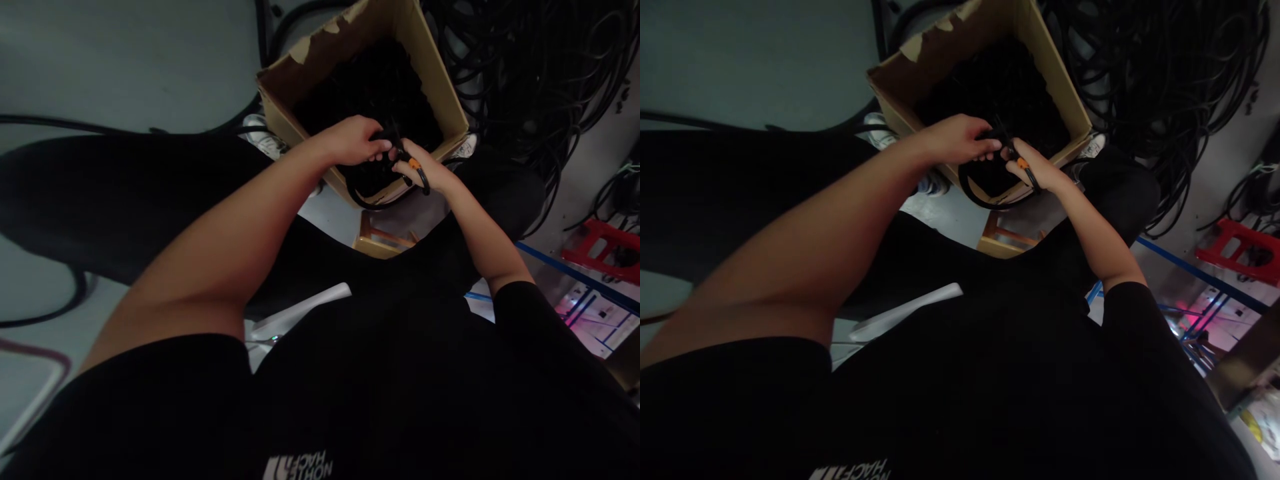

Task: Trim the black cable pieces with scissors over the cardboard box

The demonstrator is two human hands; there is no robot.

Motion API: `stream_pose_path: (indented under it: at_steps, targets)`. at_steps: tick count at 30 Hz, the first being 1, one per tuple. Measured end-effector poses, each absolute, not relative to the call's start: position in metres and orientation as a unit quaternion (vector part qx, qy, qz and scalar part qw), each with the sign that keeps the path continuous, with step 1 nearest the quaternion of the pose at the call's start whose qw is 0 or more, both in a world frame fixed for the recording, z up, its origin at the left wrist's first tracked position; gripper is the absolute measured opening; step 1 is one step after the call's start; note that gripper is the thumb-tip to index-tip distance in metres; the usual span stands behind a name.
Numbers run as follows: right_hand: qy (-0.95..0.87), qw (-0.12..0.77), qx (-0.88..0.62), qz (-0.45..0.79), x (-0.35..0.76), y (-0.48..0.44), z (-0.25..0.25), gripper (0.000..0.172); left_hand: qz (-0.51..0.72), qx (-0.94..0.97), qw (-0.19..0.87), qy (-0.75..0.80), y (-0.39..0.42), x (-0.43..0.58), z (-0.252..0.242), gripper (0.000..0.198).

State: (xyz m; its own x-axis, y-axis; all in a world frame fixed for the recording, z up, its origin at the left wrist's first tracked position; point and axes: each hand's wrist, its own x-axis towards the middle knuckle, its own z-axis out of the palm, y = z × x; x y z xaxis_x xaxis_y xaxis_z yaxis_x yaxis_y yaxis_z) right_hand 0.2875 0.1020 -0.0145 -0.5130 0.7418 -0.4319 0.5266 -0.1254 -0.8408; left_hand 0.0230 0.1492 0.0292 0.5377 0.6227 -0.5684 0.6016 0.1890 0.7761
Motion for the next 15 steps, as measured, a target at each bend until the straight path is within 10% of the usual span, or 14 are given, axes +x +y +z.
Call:
stream_pose_path:
  at_steps: [15]
  targets:
    - [-0.605,0.073,-0.54,0.58,0.267,0.103,0.009,0.047,0.036,0.693,0.543,0.473,0.148,0.025,0.025,0.041]
